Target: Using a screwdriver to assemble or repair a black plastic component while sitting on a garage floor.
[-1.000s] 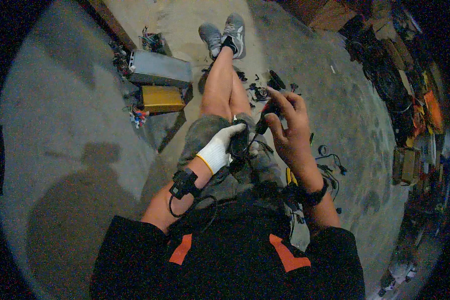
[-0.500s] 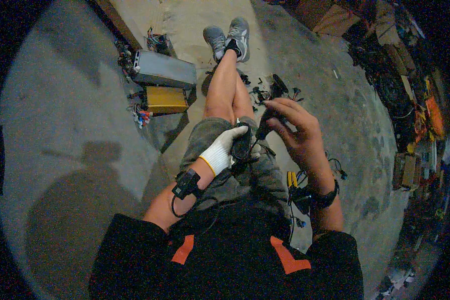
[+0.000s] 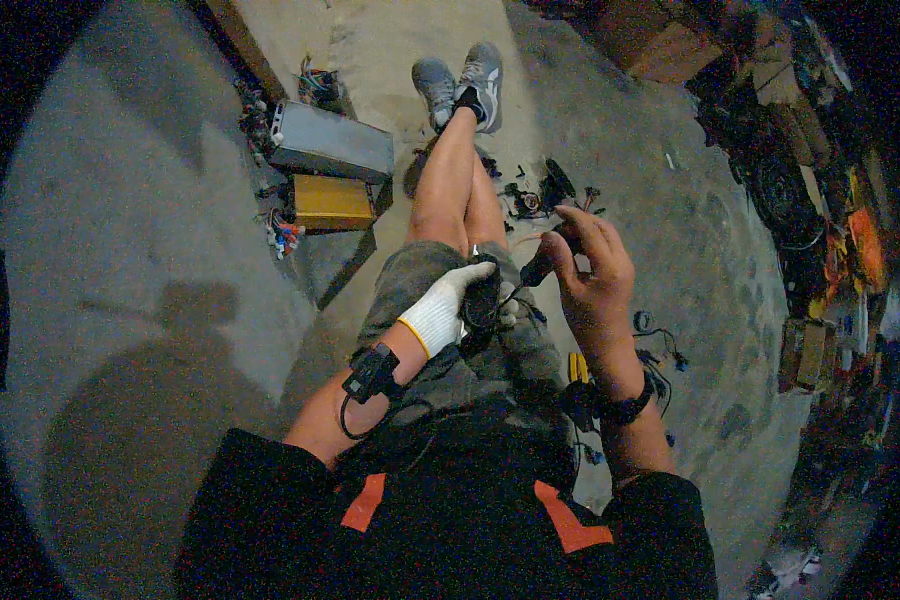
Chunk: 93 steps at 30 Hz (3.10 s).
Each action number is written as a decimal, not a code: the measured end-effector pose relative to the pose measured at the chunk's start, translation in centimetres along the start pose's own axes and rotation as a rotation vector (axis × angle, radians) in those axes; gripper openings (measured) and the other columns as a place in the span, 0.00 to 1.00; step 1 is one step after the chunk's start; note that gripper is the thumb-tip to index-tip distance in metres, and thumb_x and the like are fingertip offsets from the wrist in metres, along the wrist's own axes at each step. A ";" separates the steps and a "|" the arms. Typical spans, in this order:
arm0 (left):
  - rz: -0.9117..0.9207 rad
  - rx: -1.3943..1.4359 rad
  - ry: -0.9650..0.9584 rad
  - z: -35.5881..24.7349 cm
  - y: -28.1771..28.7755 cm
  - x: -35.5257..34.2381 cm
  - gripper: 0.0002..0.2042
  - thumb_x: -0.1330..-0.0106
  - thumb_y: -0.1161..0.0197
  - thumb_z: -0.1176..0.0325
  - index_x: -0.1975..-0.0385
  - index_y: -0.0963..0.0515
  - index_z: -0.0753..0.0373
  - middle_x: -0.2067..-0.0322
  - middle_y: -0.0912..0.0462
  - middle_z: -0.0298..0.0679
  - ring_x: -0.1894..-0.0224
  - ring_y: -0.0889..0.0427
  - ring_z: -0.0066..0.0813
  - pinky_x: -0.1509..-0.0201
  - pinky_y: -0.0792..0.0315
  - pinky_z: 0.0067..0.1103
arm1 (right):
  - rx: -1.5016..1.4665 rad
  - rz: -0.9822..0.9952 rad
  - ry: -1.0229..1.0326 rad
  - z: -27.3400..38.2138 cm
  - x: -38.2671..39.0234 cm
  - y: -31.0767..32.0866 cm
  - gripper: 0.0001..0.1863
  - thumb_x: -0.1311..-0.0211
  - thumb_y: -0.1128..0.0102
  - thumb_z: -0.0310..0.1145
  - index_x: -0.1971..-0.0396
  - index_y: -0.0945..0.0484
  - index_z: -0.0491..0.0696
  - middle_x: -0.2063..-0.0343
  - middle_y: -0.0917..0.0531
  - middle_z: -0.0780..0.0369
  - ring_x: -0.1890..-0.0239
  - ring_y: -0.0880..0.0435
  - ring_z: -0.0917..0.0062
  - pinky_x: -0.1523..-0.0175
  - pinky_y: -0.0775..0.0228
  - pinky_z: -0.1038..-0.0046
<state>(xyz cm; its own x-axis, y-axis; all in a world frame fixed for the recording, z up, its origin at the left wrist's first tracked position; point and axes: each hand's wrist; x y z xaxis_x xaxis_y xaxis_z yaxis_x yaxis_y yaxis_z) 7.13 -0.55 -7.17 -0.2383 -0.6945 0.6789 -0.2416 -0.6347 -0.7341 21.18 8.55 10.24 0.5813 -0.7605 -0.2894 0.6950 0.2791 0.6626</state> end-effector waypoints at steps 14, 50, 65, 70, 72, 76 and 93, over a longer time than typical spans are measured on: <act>0.050 -0.002 0.001 -0.4 -0.2 0.7 0.13 0.25 0.45 0.59 0.54 0.26 0.64 0.66 0.17 0.49 0.66 0.14 0.54 0.59 0.16 0.49 | -0.101 0.033 0.162 -0.1 -0.1 -0.9 0.21 0.36 0.34 0.24 0.43 0.21 0.44 0.56 0.17 0.57 0.55 0.15 0.71 0.48 0.25 0.72; -0.056 -0.075 -0.021 0.1 0.8 -0.3 0.18 0.25 0.46 0.56 0.52 0.28 0.69 0.66 0.19 0.50 0.68 0.16 0.55 0.63 0.16 0.45 | 0.072 0.073 -0.122 1.3 0.2 -1.0 0.18 0.33 0.33 0.31 0.44 0.21 0.45 0.60 0.13 0.57 0.60 0.14 0.77 0.53 0.23 0.74; 0.107 -0.168 -0.086 0.0 -0.5 1.8 0.13 0.25 0.44 0.59 0.51 0.24 0.61 0.62 0.17 0.42 0.66 0.15 0.35 0.64 0.17 0.30 | -0.203 0.425 0.613 1.4 -1.6 1.8 0.08 0.42 0.31 0.27 0.73 0.25 0.45 0.63 0.14 0.60 0.56 0.13 0.61 0.48 0.23 0.61; 0.195 -0.190 -0.208 0.5 -1.4 1.0 0.12 0.23 0.45 0.62 0.50 0.22 0.61 0.63 0.15 0.36 0.68 0.17 0.25 0.66 0.22 0.20 | -0.665 0.667 0.437 1.6 -2.7 -1.1 0.14 0.39 0.36 0.33 0.78 0.33 0.48 0.63 0.14 0.58 0.49 0.16 0.56 0.44 0.27 0.59; 0.330 -0.300 -0.264 0.6 1.7 -3.7 0.14 0.25 0.44 0.61 0.49 0.23 0.63 0.61 0.16 0.39 0.65 0.16 0.27 0.61 0.21 0.20 | -0.955 0.755 0.283 0.7 -2.3 -2.6 0.16 0.37 0.37 0.37 0.75 0.35 0.49 0.63 0.15 0.56 0.47 0.17 0.55 0.40 0.30 0.60; 0.337 -0.308 -0.264 0.8 3.3 -4.4 0.15 0.25 0.43 0.59 0.50 0.25 0.65 0.58 0.16 0.43 0.62 0.15 0.33 0.56 0.18 0.26 | -0.980 0.785 -0.013 -1.0 -1.5 -3.0 0.12 0.35 0.37 0.37 0.65 0.28 0.46 0.68 0.18 0.62 0.63 0.18 0.76 0.57 0.28 0.74; -0.050 -0.036 -0.058 0.9 0.9 -1.2 0.12 0.26 0.45 0.58 0.57 0.24 0.61 0.71 0.18 0.44 0.72 0.16 0.44 0.66 0.17 0.38 | -1.025 0.138 -0.227 -3.1 0.1 -6.3 0.08 0.28 0.46 0.33 0.60 0.28 0.44 0.85 0.29 0.65 0.87 0.34 0.81 0.79 0.42 0.77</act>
<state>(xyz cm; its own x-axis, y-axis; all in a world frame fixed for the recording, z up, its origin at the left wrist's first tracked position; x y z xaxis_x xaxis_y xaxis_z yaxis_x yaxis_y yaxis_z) 8.09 -0.60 -8.65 -0.1705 -0.6815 0.7117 -0.2856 -0.6571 -0.6976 18.15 8.55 3.85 0.6635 -0.7466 -0.0497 0.7153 0.6523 -0.2508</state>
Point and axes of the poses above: each hand's wrist, its own x-axis away from the middle knuckle, its own y-axis out of the back of the hand, z = x × y
